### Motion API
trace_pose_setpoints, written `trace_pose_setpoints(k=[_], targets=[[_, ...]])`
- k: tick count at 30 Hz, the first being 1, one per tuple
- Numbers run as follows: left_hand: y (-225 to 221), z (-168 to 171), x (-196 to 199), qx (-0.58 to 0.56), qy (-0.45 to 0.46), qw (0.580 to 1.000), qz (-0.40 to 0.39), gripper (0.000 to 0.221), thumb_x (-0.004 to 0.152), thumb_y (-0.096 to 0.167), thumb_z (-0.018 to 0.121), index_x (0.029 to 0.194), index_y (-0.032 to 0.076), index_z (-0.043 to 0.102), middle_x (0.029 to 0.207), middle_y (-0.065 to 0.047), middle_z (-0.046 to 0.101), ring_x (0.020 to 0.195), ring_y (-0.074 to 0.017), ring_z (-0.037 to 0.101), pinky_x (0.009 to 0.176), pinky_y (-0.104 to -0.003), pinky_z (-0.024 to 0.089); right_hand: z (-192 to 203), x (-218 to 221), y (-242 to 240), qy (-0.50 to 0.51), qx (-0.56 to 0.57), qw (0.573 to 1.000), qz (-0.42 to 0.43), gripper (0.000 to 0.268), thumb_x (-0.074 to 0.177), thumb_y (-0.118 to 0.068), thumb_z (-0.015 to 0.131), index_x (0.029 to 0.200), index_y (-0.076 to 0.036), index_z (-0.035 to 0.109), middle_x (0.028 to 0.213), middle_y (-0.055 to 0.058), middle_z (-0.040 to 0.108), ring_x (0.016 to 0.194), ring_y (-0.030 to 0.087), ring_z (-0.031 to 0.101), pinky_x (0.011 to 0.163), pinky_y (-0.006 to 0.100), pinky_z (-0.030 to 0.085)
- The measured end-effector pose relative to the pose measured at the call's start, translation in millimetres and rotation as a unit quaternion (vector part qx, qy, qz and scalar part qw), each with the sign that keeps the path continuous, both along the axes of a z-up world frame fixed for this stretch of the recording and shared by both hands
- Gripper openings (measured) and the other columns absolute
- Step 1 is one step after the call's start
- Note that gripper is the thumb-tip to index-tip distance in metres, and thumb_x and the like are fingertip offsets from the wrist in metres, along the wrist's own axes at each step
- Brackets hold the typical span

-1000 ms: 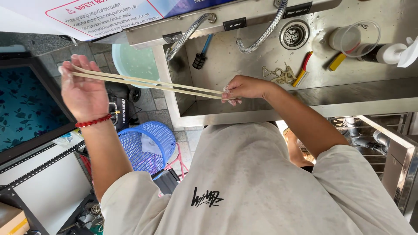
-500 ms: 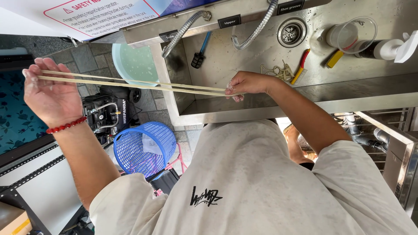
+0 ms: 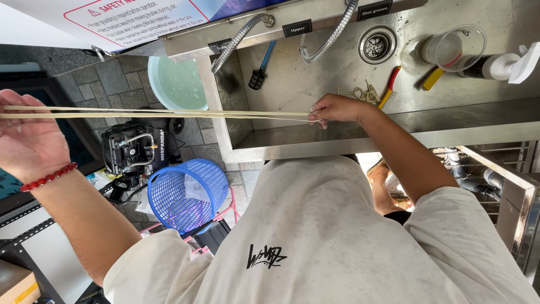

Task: The recorder is washing and rinsing a pair of shoelaces in a sink at a shoe repair shop.

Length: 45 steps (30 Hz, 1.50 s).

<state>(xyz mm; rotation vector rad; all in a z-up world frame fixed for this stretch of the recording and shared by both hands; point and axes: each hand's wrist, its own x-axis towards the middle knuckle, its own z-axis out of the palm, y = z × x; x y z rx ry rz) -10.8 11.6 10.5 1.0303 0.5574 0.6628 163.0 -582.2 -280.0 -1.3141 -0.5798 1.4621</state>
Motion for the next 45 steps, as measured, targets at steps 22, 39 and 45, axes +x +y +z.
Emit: trace_pose_setpoints(k=[22,39,45], targets=[[-34.5,6.8,-3.3,-0.02,-0.02,0.998,0.05,0.021,0.11,0.026,0.06,0.119,0.008,0.063,0.128,-0.006,0.07,0.119,-0.0227,0.066,0.104,-0.042,0.055,-16.0,2.5,-55.4,0.075,-0.112,0.987,-0.082,0.032,0.099,-0.031,0.068,0.094,0.0,0.068,0.061,-0.002,0.045,0.053,0.009,0.04,0.051,0.027,0.036],[-55.7,-4.4,-24.8,0.687,0.112,0.713,0.086,0.041,0.106,0.031,0.083,0.1,-0.007,0.068,0.108,-0.015,0.054,0.103,-0.0248,0.065,0.092,-0.04,0.059,-11.6,33.7,-117.3,0.082,-0.181,0.972,-0.129,0.031,0.096,-0.031,0.07,0.096,0.0,0.072,0.07,-0.004,0.049,0.064,0.009,0.045,0.059,0.027,0.041],[-109.1,-99.4,-20.2,0.247,0.15,0.949,0.125,0.009,0.098,-0.005,0.066,0.102,0.004,0.066,0.106,-0.008,0.069,0.079,-0.0122,0.066,0.064,-0.028,0.06,-0.5,56.7,-189.2,0.074,-0.181,0.947,-0.253,0.027,0.099,-0.022,0.067,0.112,0.002,0.073,0.071,-0.004,0.045,0.063,0.01,0.038,0.056,0.028,0.035]])
